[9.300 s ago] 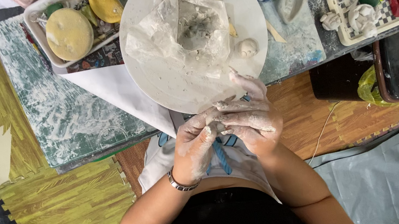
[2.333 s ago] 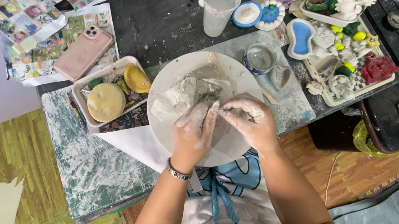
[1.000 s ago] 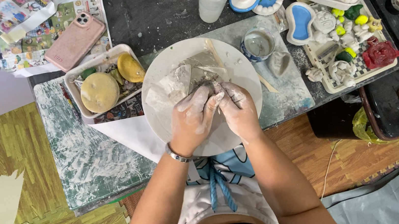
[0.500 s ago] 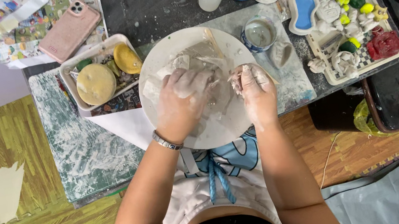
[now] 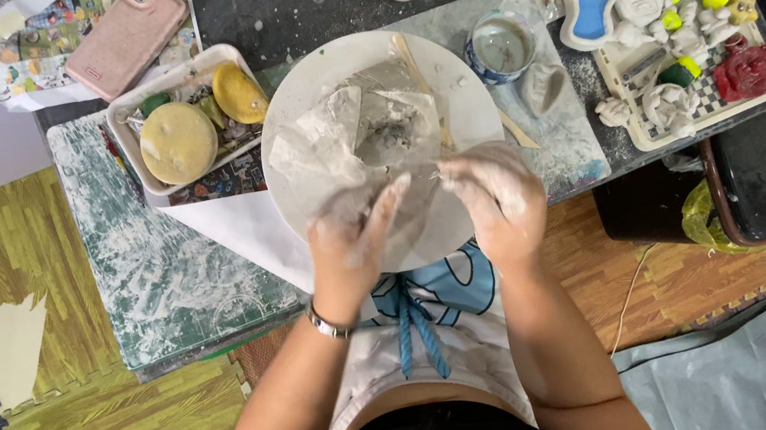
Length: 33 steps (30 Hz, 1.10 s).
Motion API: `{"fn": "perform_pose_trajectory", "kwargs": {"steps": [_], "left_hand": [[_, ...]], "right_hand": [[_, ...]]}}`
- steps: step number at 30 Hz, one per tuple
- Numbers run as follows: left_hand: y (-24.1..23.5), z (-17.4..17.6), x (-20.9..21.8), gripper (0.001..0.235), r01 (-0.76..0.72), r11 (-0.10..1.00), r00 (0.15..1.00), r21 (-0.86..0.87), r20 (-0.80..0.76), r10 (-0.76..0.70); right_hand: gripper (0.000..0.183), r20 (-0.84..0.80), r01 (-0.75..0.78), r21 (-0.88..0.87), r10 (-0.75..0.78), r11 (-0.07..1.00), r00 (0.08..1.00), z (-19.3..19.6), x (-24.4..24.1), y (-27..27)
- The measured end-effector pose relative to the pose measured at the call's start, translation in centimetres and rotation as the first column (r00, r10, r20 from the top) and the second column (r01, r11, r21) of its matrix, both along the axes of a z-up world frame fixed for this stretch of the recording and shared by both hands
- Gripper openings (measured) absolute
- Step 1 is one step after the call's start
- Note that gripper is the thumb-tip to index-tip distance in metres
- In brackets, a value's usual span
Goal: The person repeatedly takes small pieces of gray clay from a plastic bag on a plate, rolls them into balls between their palms, and shapes them into small figures. They occasionally dip their fingers into a container of water to moisten the clay or their hands before continuing to mold the pieces.
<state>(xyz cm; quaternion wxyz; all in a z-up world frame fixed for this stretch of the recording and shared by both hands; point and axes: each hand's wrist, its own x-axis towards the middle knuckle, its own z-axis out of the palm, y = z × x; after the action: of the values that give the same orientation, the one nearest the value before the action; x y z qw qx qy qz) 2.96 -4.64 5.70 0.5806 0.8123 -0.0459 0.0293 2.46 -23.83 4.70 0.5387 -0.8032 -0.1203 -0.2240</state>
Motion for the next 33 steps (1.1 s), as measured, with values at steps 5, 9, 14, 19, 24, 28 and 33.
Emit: {"fn": "perform_pose_trajectory", "kwargs": {"steps": [5, 9, 14, 19, 24, 28, 33], "left_hand": [[-0.2, -2.6, -3.9, 0.019, 0.205, 0.789, 0.946, -0.579, -0.090, -0.311], [-1.2, -4.4, -5.0, 0.015, 0.122, 0.654, 0.910, -0.747, -0.179, -0.374], [-1.4, -4.8, -5.5, 0.011, 0.094, 0.576, 0.905, -0.812, -0.171, -0.389], [-1.1, -4.4, -6.3, 0.010, 0.173, 0.570, 0.904, -0.804, -0.100, -0.416], [-0.8, -4.3, -6.7, 0.014, 0.078, 0.652, 0.901, -0.754, -0.226, -0.370], [0.0, -5.1, -7.2, 0.017, 0.037, 0.576, 0.864, -0.817, -0.263, -0.430], [-0.4, -5.8, -7.2, 0.016, 0.045, 0.575, 0.876, -0.817, -0.244, -0.415]], "right_hand": [[0.025, 0.175, -0.054, -0.264, 0.103, 0.963, 0.979, 2.5, -2.2, 0.0], [0.029, 0.106, -0.134, -0.252, 0.165, 0.958, 0.981, 3.0, -3.5, 0.3], [0.030, 0.078, -0.136, -0.309, 0.168, 0.941, 0.983, 2.6, -4.7, 0.5], [0.028, 0.033, -0.284, 0.010, 0.284, 0.959, 0.958, 0.9, -5.5, 0.5], [0.022, -0.070, -0.305, 0.245, 0.331, 0.920, 0.941, -0.5, -5.8, 0.9], [0.022, -0.050, -0.336, 0.219, 0.355, 0.916, 0.934, -1.0, -5.9, 0.9], [0.021, -0.054, -0.347, 0.213, 0.365, 0.913, 0.929, -1.2, -5.5, 1.0]]}}
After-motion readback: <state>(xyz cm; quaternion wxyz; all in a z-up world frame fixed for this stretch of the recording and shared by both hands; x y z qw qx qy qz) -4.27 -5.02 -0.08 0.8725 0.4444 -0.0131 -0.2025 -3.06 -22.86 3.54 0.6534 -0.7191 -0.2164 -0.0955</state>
